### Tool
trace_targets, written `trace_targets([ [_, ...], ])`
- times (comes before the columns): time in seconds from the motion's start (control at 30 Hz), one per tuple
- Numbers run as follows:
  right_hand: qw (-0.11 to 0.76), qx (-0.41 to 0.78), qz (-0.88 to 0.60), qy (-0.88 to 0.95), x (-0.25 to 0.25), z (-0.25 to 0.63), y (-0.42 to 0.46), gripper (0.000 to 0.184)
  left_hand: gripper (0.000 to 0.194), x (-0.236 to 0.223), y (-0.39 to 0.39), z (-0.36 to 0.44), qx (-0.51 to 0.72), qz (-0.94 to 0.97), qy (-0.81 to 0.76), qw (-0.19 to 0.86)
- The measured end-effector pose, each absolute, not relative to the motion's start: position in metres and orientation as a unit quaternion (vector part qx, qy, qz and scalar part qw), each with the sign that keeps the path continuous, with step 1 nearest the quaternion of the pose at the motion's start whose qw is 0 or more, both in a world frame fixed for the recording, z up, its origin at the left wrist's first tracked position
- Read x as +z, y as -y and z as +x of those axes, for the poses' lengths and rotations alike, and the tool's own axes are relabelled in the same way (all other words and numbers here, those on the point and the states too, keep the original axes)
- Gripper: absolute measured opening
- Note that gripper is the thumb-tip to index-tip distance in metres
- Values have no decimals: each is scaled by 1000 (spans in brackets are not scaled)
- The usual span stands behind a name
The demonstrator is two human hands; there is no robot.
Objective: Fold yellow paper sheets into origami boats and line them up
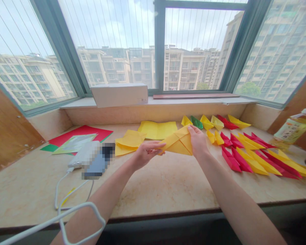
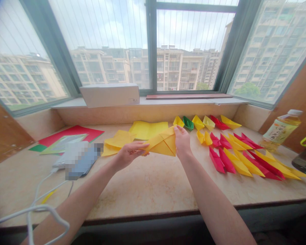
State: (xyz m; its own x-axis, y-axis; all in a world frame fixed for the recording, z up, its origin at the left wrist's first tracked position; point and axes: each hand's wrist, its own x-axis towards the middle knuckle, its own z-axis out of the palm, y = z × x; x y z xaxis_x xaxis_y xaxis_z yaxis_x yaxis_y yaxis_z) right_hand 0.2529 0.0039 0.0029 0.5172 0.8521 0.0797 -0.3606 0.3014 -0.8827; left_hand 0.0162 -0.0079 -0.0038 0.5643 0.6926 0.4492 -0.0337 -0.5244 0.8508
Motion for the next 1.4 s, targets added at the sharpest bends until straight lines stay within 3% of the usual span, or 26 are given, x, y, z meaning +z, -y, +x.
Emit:
trace_targets([
  [0.3,696,432,-487,304,3,255,-2,43,32,-2,9,16,392,762,-160,490],
  [0.47,696,451,-476,293,4,253,-2,32,31,-4,6,17,401,742,-197,500],
  [0.6,669,502,-460,296,6,251,0,19,42,-11,-2,14,425,770,-249,405],
  [0.7,660,517,-455,301,8,250,0,19,43,-11,-4,8,413,833,-273,247],
  [0.8,661,504,-462,309,7,250,0,20,41,-7,-3,2,401,858,-278,159],
  [0.97,674,504,-442,311,5,248,1,20,36,-3,-1,-1,419,847,-302,126],
  [1.17,681,516,-408,320,5,247,0,19,38,1,3,3,429,842,-274,180],
  [1.4,686,543,-385,294,2,252,-5,5,46,0,5,9,382,865,-284,157],
])
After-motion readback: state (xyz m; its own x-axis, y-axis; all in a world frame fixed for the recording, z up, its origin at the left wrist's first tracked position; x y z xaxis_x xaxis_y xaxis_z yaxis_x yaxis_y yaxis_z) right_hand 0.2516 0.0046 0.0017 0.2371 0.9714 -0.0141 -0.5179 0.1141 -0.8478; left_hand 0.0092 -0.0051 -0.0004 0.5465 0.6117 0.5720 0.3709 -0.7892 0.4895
